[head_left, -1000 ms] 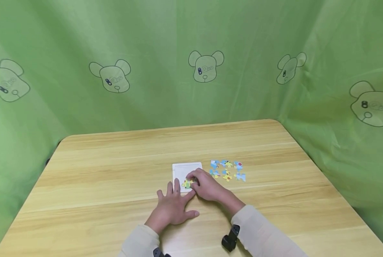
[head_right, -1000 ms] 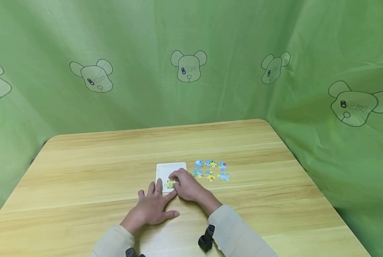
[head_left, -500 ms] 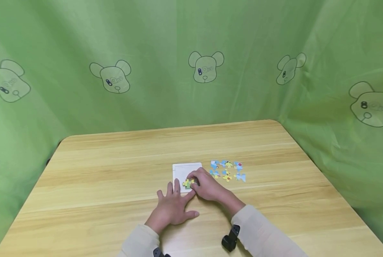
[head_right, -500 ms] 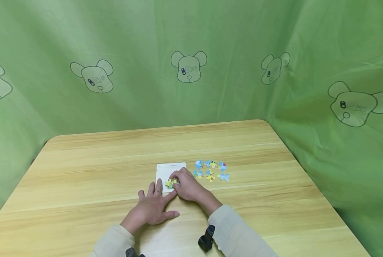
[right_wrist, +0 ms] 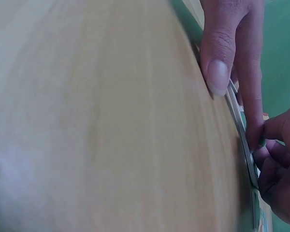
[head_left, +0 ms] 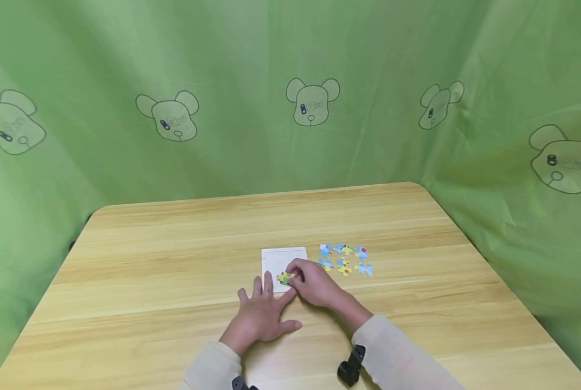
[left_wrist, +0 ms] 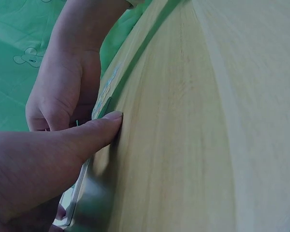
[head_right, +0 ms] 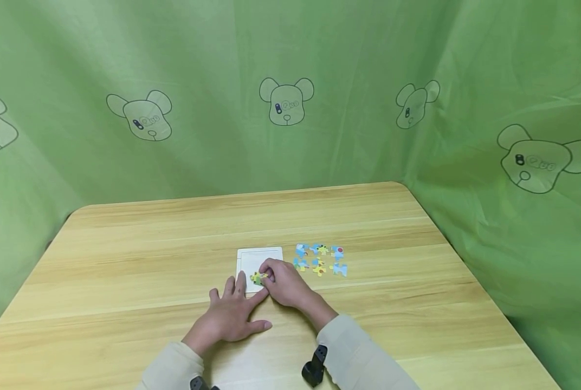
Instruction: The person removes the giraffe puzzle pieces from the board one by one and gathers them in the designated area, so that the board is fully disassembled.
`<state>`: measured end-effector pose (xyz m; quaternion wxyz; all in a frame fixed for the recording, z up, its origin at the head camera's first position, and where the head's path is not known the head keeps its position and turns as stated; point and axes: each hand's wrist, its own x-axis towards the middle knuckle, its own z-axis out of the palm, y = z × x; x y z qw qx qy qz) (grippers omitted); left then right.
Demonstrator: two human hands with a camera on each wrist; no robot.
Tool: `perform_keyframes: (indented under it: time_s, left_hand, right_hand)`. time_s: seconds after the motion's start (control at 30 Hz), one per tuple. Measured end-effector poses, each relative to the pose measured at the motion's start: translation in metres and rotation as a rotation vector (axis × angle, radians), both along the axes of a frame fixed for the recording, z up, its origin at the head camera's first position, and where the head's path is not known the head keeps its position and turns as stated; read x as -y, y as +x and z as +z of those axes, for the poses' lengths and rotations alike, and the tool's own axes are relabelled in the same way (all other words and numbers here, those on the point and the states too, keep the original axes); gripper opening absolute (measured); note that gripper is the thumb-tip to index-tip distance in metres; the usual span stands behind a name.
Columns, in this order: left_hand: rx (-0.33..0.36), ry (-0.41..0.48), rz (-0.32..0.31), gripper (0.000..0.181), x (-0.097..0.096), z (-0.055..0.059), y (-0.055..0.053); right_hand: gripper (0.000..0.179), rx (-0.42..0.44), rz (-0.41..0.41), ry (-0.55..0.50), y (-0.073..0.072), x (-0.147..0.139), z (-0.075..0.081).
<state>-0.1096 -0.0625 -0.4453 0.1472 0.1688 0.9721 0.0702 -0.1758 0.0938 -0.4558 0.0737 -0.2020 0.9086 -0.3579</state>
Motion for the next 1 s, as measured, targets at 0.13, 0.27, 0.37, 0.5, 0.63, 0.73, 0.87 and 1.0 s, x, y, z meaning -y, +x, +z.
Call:
perform_keyframes:
  time_s: [0.13, 0.27, 0.37, 0.5, 0.63, 0.73, 0.87, 1.0]
  left_hand:
    - [0.003, 0.007, 0.003, 0.075, 0.000, 0.001, 0.001]
    - [0.005, 0.011, 0.003, 0.074, 0.000, 0.001, 0.001]
    - [0.005, 0.015, 0.001, 0.074, 0.000, 0.000, 0.001]
    - [0.005, 0.021, 0.000, 0.074, -0.001, 0.000, 0.001]
    - [0.001, 0.023, -0.001, 0.074, 0.000, 0.000, 0.001]
    - [-0.001, 0.024, 0.000, 0.074, 0.000, 0.000, 0.001]
    - [0.003, 0.031, 0.003, 0.074, -0.001, -0.002, 0.000]
    - [-0.008, 0.035, -0.001, 0.074, 0.000, -0.007, -0.002]
  right_hand:
    - [0.014, -0.019, -0.026, -0.026, 0.001, -0.001, -0.001]
    - [0.016, -0.040, -0.044, -0.047, 0.001, -0.004, -0.001]
    - [0.017, -0.039, -0.059, -0.064, 0.001, -0.008, 0.000]
    - [0.016, -0.021, -0.094, -0.077, 0.000, -0.015, 0.003]
    - [0.016, -0.016, -0.123, -0.073, -0.001, -0.023, 0.005]
    - [0.016, -0.019, -0.137, -0.066, 0.000, -0.030, 0.006]
    - [0.016, -0.012, -0.153, -0.058, 0.001, -0.041, 0.006]
    - [0.017, -0.006, -0.166, -0.058, 0.002, -0.050, 0.006]
